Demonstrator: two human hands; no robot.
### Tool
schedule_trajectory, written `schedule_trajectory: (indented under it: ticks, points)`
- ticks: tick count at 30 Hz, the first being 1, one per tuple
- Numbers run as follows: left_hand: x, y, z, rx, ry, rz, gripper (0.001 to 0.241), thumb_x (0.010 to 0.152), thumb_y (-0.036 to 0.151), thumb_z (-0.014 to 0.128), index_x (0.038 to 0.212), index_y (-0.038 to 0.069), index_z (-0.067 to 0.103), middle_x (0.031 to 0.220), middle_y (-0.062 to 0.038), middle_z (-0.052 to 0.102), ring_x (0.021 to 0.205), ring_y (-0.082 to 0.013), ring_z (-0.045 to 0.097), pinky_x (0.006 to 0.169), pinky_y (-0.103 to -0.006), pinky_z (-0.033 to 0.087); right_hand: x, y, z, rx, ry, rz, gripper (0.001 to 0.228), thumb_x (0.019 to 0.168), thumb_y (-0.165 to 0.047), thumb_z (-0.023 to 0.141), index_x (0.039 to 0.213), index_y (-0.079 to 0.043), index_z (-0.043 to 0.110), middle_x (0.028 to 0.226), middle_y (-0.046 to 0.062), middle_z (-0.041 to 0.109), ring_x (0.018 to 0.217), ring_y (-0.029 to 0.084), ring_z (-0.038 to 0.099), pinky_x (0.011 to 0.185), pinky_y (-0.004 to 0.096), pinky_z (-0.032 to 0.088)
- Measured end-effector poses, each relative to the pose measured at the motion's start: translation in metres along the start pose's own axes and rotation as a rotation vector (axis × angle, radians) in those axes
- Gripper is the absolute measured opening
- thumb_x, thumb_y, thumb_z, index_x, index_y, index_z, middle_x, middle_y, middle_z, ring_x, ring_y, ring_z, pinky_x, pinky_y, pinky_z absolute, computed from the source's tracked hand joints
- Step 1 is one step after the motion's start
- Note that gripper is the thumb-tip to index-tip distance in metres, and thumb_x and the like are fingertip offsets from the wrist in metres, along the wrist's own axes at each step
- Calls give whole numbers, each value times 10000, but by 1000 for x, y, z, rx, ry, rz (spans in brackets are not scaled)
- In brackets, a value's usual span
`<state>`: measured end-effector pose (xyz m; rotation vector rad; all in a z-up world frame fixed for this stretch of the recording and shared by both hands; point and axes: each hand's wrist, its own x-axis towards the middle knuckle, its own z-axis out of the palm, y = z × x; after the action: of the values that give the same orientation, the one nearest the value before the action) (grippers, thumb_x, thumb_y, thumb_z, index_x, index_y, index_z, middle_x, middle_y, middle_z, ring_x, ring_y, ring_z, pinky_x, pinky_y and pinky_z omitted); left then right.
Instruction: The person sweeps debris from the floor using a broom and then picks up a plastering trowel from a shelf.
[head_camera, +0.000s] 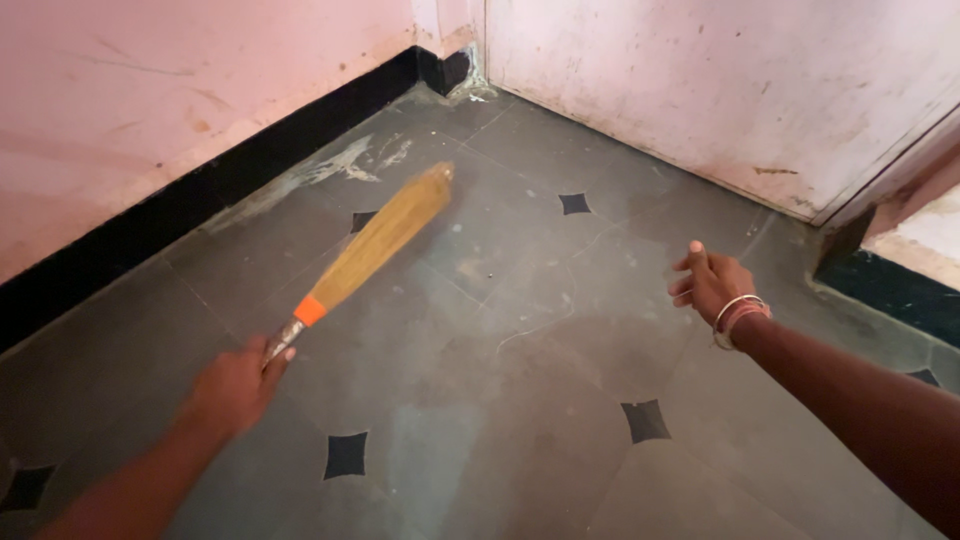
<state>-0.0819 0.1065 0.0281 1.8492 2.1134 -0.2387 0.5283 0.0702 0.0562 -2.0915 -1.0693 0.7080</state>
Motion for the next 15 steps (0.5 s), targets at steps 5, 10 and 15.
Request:
schedule_trajectory:
  ticks: [5, 10, 15]
  points:
    - [9, 23, -2, 34, 65, 15, 531, 1051, 569, 382, 1155, 91, 589, 859, -141, 737, 762, -277, 734, 732, -459, 596, -1, 9, -7, -17, 8, 39, 624, 1113, -476, 319, 1132, -15, 739, 858, 147, 782, 735, 225, 755, 763, 358, 556]
    - [4, 33, -3, 171, -1, 34, 515, 1070, 550, 352, 1215, 106, 570, 940, -145, 731, 861, -286, 728, 798, -459, 579, -1, 19, -18, -8, 30, 60, 607, 1110, -475, 327, 1157, -23, 731, 886, 151, 780, 773, 232, 754, 769, 388, 553]
    - [-4, 29, -4, 121, -151, -21, 512, 1072, 521, 337, 1270, 100, 550, 981, -149, 750, 885, -277, 770, 835, -461, 636, -1, 23, -20, -31, 38, 82, 623, 1116, -490, 318, 1171, -27, 731, 915, 155, 788, 790, 228, 758, 794, 370, 564]
